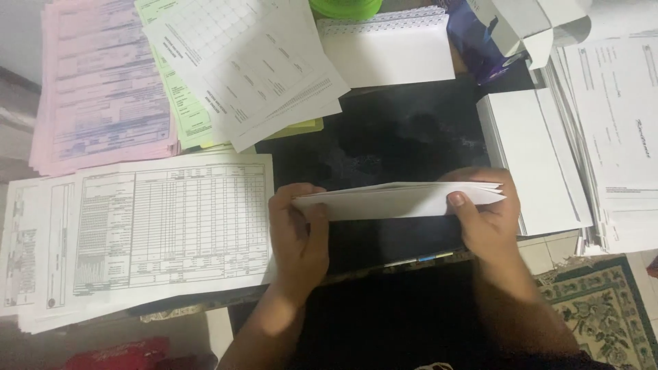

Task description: Organizing and packing stacks of white envelopes into a cardboard box on a desk.

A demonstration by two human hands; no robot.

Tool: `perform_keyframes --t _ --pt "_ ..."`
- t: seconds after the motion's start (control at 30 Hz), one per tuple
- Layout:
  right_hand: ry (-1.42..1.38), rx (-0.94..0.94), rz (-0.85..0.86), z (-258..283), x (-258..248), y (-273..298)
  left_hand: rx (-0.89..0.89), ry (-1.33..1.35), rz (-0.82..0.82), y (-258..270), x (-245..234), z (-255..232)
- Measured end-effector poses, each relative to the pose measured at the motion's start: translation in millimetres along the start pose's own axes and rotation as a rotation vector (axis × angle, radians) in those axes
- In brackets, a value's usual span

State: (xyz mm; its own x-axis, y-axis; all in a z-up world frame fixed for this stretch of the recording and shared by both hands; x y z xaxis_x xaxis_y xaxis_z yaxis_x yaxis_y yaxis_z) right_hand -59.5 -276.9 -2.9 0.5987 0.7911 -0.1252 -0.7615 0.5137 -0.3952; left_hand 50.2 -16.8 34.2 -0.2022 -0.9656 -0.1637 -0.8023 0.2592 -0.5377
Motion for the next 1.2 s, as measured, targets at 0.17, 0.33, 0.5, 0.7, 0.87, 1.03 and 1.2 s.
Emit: perform_keyframes --t 0.17,0.33,0.5,0.7,0.87,1.03,1.2 --pt "-0.07 -0.035 0.062 5.5 11.1 -16.4 0.024 -0.042 0.044 -11.3 -3.3 -9.2" --pt "-0.06 0.032 0.045 -17.2 16.3 -7.3 -0.161 0.083 0.138 -1.9 9.0 12.4" --pt "-0.054 -0.004 0.074 -9.0 18.9 -5.5 -0.18 0.009 0.124 -6.8 4.2 4.5" --pt "-0.007 0.09 0.12 -13.4 13.0 -5.0 -0.323 -0.007 0.209 -4.5 0.5 9.8" --pt "0.326 0.384 0.198 26.0 -1.8 -16.8 -0.592 -0.016 0.248 6.5 -5.7 21.7" --pt "0.617 0.252 0.526 44.4 -2.3 -51.5 -0.788 0.028 0.258 17.8 -2.6 40.6" --pt "0.298 0.731 -0.116 59.0 -31.2 -117.7 -0.564 0.149 0.24 22.5 0.3 42.3"
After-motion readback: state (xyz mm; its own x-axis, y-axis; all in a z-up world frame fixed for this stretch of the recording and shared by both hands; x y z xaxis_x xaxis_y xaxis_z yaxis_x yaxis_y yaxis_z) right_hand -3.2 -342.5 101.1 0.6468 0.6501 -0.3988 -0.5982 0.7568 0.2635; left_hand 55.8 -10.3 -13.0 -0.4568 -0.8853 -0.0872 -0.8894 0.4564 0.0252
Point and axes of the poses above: each hand's wrist, its own y-axis away from the middle knuckle, its own x-axis out of the palm, z = x × y, the point moved 6 cm from there along -y, towards the middle knuckle, and after that the axes turned 4 degrees about x, right-handed, at the moved point
